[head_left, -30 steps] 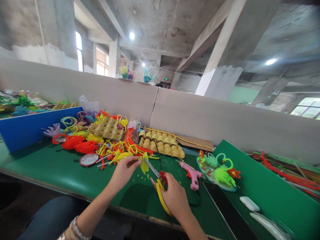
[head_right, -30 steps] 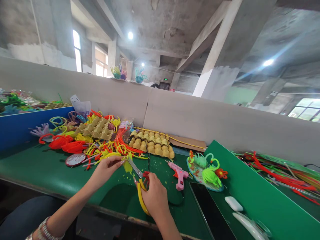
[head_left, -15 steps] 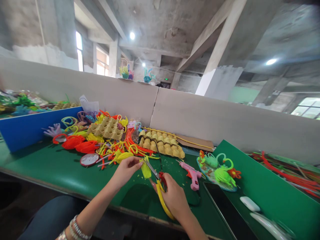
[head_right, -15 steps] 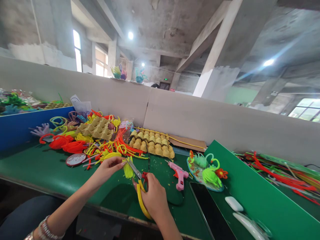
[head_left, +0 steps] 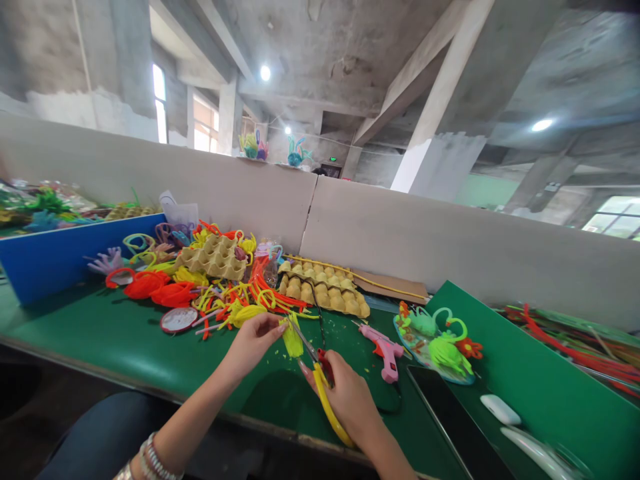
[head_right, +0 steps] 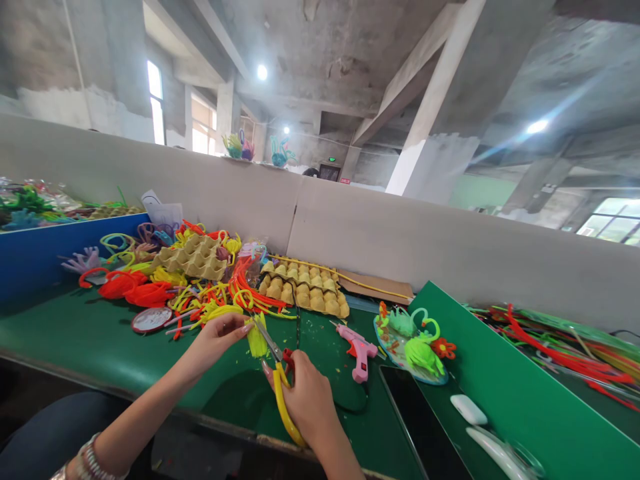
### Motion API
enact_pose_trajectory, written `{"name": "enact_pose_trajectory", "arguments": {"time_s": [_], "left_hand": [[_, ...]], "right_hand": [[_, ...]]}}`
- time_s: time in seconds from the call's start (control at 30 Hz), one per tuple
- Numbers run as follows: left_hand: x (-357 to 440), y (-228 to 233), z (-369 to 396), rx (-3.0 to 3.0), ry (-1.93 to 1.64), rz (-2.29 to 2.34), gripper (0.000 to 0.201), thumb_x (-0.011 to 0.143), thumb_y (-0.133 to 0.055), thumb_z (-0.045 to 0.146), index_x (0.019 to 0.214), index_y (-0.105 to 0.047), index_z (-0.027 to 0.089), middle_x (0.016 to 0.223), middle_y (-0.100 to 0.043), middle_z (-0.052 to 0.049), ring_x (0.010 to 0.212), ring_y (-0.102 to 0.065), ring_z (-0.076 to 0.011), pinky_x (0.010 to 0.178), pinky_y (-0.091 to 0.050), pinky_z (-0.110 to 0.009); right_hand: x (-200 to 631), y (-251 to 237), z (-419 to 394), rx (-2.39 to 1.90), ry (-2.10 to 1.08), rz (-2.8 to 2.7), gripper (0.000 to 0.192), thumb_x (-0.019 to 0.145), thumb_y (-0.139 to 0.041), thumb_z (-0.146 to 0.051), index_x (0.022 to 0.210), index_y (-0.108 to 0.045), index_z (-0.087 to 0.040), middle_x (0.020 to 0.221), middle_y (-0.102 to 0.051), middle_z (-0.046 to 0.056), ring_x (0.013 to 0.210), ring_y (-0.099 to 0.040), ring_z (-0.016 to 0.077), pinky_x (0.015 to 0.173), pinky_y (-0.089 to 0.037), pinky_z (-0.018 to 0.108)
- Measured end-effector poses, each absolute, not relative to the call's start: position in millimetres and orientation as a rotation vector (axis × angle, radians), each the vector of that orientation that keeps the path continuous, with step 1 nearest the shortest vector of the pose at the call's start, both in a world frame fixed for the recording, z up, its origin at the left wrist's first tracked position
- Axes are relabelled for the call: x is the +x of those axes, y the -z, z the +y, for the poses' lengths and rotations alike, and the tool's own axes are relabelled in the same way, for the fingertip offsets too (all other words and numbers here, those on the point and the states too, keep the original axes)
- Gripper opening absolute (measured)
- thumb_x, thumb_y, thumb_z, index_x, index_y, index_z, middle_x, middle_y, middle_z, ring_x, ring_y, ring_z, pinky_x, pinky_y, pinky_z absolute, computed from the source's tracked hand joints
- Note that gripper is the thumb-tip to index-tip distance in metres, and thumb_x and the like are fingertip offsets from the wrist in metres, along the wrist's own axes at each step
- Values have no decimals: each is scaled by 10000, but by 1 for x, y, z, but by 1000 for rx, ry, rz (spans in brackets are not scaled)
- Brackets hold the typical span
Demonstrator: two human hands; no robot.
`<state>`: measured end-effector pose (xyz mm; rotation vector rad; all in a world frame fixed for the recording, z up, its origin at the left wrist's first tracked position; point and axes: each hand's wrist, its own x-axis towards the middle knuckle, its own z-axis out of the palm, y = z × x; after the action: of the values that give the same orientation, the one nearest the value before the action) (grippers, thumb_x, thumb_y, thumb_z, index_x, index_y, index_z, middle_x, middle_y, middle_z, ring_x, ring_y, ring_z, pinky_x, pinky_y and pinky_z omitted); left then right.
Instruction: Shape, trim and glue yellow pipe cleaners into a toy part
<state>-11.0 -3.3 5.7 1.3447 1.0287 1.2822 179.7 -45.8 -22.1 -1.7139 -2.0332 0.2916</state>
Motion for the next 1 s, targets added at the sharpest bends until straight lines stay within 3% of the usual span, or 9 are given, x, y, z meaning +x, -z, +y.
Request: {"name": "enact_pose_trajectory", "arguments": {"time_s": [0.2, 1.0], "left_hand": [[-8, 3, -1, 1351, -1338, 1010, 303, 616, -692, 433, 721, -645, 152, 695, -651, -22, 664, -588, -167, 649, -463, -287], [-10, -5, -4, 1289, -1297, 1068, 349, 570, -718, 454, 732, -682, 147, 693, -680, -21, 665, -600, -170, 670, -472, -291]], "right_hand": [[178, 23, -47, -1776, -183, -2088, 209, 854, -400, -425, 805, -416, -222, 828, -602, 42, 789, -615, 215, 548, -304, 251], [177, 22, -46, -1793, -178, -2039, 213, 828, -439, -416, 733, -432, -226, 728, -591, 14, 632, -569, 172, 526, -292, 236]]}}
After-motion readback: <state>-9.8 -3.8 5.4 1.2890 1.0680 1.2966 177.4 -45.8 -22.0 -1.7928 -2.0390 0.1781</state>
